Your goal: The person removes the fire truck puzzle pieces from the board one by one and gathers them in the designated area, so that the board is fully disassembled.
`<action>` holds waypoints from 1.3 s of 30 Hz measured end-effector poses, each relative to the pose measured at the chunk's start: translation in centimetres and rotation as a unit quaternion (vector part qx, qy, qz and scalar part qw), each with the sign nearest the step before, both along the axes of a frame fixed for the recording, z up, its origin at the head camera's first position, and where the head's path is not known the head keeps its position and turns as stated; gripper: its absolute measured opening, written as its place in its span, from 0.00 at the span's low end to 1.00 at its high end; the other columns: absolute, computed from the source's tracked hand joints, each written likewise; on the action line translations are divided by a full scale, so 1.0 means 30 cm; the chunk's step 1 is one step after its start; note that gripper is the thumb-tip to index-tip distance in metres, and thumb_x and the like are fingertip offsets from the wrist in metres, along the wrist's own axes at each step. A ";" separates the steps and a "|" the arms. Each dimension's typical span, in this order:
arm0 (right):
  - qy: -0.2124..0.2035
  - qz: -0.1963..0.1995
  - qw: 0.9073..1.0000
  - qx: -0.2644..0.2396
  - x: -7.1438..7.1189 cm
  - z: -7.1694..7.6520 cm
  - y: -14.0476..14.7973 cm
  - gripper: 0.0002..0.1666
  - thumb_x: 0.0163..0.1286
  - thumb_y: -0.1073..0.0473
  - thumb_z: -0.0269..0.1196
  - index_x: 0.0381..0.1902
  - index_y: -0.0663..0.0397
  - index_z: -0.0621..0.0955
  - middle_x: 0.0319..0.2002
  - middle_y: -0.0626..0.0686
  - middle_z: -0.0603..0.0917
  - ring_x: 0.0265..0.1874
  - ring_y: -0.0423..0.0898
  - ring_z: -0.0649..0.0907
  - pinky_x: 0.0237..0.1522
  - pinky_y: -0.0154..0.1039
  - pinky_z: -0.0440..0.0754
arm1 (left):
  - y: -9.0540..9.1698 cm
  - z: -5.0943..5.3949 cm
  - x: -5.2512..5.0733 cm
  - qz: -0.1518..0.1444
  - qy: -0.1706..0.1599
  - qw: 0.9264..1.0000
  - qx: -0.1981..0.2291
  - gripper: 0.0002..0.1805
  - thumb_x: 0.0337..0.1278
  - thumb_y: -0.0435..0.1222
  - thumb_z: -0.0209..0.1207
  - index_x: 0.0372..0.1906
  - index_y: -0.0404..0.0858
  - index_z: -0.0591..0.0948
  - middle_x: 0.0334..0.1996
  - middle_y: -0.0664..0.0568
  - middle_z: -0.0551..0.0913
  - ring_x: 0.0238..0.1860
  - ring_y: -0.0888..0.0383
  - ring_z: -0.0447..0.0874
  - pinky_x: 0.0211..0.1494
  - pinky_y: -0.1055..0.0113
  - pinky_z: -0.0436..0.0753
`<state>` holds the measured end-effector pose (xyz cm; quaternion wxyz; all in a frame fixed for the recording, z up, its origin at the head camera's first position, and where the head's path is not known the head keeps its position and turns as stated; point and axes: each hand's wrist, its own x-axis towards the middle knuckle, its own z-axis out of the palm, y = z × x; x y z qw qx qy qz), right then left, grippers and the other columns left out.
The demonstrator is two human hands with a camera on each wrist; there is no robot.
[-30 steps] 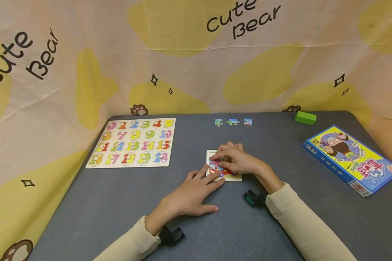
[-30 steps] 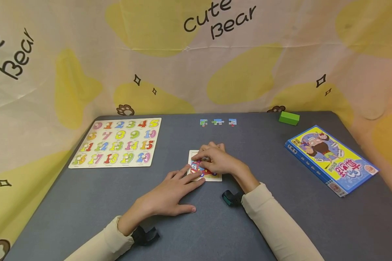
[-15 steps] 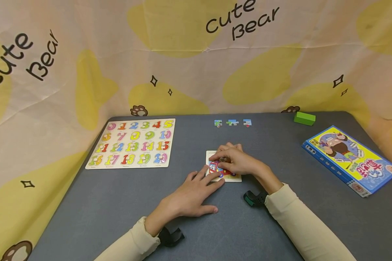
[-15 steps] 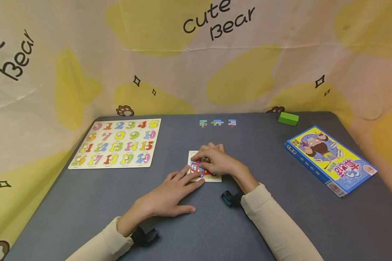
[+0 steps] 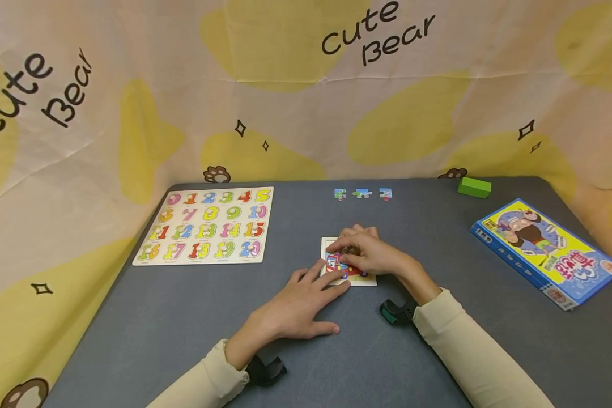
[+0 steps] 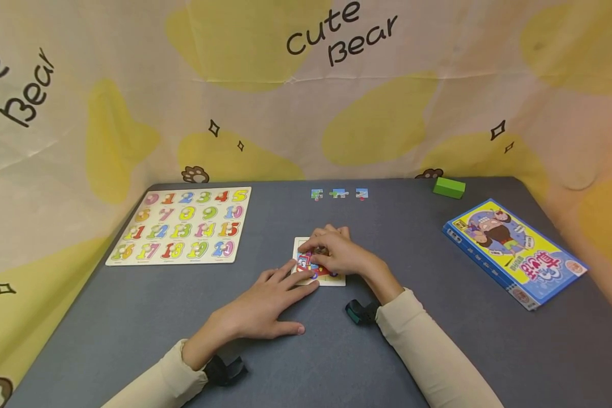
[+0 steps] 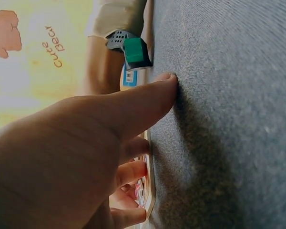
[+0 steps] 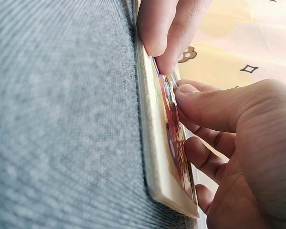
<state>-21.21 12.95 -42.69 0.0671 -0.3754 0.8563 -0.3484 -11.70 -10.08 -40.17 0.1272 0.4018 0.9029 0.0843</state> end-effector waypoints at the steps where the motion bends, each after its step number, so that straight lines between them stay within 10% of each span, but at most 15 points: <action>1: 0.000 0.000 1.000 0.000 -0.001 -0.002 0.000 0.17 0.70 0.61 0.66 0.55 0.44 0.87 0.38 0.42 0.82 0.37 0.43 0.68 0.44 0.47 0.52 | -0.001 0.000 -0.001 0.000 0.000 1.000 0.001 0.44 0.64 0.60 0.61 0.80 0.51 0.62 0.81 0.54 0.58 0.83 0.40 0.44 0.75 0.39 0.61; 39: 0.002 -0.003 1.000 0.005 0.010 0.000 -0.004 0.18 0.70 0.63 0.65 0.57 0.46 0.86 0.39 0.43 0.82 0.37 0.43 0.68 0.45 0.47 0.53 | -0.004 0.000 -0.002 0.000 -0.008 1.000 0.009 0.42 0.65 0.59 0.61 0.80 0.52 0.62 0.80 0.47 0.57 0.83 0.41 0.46 0.76 0.39 0.60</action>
